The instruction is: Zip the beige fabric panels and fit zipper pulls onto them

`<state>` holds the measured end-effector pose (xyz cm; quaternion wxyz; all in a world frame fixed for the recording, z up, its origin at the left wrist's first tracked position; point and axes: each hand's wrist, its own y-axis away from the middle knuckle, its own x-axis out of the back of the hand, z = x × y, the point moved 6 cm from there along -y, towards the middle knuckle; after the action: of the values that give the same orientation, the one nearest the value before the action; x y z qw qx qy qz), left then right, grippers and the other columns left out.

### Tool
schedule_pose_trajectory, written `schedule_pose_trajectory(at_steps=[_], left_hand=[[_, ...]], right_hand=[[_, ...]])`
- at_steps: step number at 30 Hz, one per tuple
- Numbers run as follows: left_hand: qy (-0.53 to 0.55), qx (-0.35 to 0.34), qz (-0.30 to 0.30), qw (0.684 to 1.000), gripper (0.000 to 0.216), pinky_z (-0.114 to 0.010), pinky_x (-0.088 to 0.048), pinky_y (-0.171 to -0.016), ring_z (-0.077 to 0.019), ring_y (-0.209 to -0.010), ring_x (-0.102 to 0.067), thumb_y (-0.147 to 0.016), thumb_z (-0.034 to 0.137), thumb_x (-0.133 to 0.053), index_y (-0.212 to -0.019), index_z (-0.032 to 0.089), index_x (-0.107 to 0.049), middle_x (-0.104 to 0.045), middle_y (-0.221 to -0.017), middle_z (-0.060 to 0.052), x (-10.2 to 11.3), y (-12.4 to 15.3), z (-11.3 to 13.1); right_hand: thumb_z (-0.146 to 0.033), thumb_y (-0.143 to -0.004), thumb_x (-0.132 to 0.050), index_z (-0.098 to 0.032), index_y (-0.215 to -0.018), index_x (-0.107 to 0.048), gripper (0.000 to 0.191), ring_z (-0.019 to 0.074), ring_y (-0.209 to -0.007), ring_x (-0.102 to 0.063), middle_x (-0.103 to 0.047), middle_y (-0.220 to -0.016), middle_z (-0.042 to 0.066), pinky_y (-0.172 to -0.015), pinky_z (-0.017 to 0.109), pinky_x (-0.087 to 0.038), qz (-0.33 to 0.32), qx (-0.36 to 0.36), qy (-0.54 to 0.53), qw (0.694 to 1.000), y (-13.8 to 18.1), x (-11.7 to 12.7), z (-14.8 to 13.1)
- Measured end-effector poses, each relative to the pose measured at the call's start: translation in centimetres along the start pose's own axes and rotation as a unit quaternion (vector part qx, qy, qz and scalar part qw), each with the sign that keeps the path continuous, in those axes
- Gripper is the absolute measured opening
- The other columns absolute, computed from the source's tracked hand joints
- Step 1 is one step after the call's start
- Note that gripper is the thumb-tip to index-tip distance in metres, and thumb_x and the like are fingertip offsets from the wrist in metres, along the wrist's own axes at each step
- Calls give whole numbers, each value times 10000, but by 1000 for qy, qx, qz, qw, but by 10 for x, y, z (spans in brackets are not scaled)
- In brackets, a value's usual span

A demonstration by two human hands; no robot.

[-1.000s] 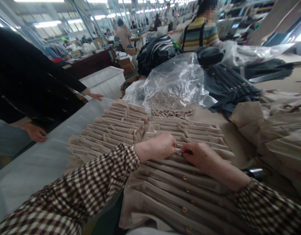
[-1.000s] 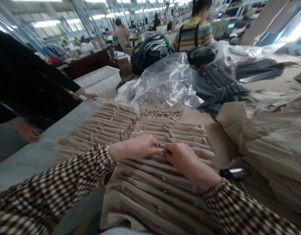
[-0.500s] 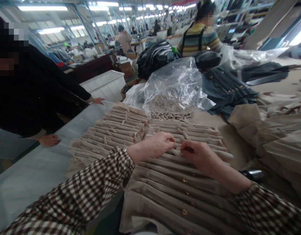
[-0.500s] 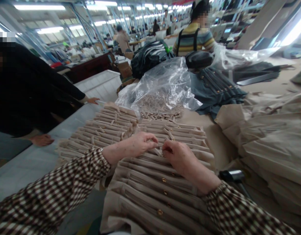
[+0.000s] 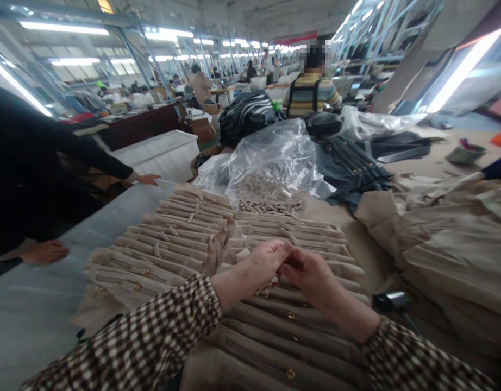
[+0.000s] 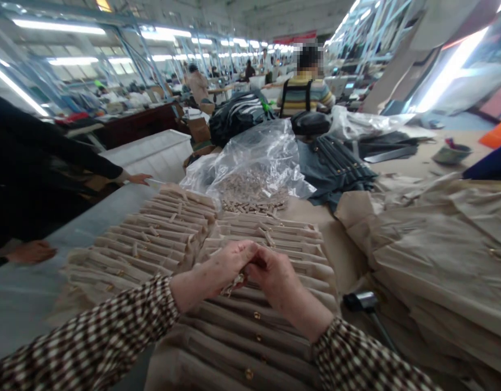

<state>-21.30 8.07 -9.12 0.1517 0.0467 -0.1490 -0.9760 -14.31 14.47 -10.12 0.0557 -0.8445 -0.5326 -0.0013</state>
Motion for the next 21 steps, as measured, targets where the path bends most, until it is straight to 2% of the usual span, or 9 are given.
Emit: schedule_pose_trajectory(at_steps=[3,6,9,15,18,21], left_hand=[[-8,6,-14,1000,524,-171,-334,-399,-57,-456,-399,-799,673,-579,-796,149,-571,-526,-627,28,2,-2,-4],[-36,30,-6,999,493,-176,-326,-377,-58,-417,-377,-735,644,-652,-697,171,-516,-447,-549,66,7,-1,-5],[-90,49,-13,995,416,-186,-302,-366,-68,-404,-384,-725,570,-660,-695,174,-537,-432,-524,74,8,0,-4],[-184,62,-65,979,233,-189,-242,-386,-66,-408,-349,-771,391,-581,-766,159,-602,-424,-490,79,-7,1,3],[-223,54,-84,970,190,-198,-234,-398,-66,-429,-330,-782,331,-545,-698,162,-569,-398,-485,76,-14,-1,6],[-237,54,-88,966,244,-207,-224,-404,-68,-435,-323,-786,366,-547,-641,175,-504,-381,-485,74,-17,-3,4]], right_hand=[[-326,-751,-617,-192,-786,-637,140,144,-619,-605,-666,-693,16,-589,269,-500,4,-33,51,998,2,10,-1],[-379,-696,-657,-199,-693,-551,209,124,-514,-572,-596,-566,-16,-505,245,-477,15,-116,22,993,5,25,0],[-413,-644,-705,-197,-690,-526,285,126,-482,-592,-605,-529,-17,-487,235,-480,20,-164,-5,986,11,36,1],[-381,-616,-679,-191,-700,-548,245,99,-455,-552,-596,-519,-29,-460,210,-443,39,-184,5,982,26,41,6],[-340,-612,-642,-199,-691,-553,185,79,-432,-489,-551,-511,-52,-416,194,-380,39,-187,29,981,30,41,6],[-348,-636,-625,-198,-682,-576,164,66,-414,-422,-507,-492,-61,-389,189,-325,45,-177,57,982,31,42,3]])
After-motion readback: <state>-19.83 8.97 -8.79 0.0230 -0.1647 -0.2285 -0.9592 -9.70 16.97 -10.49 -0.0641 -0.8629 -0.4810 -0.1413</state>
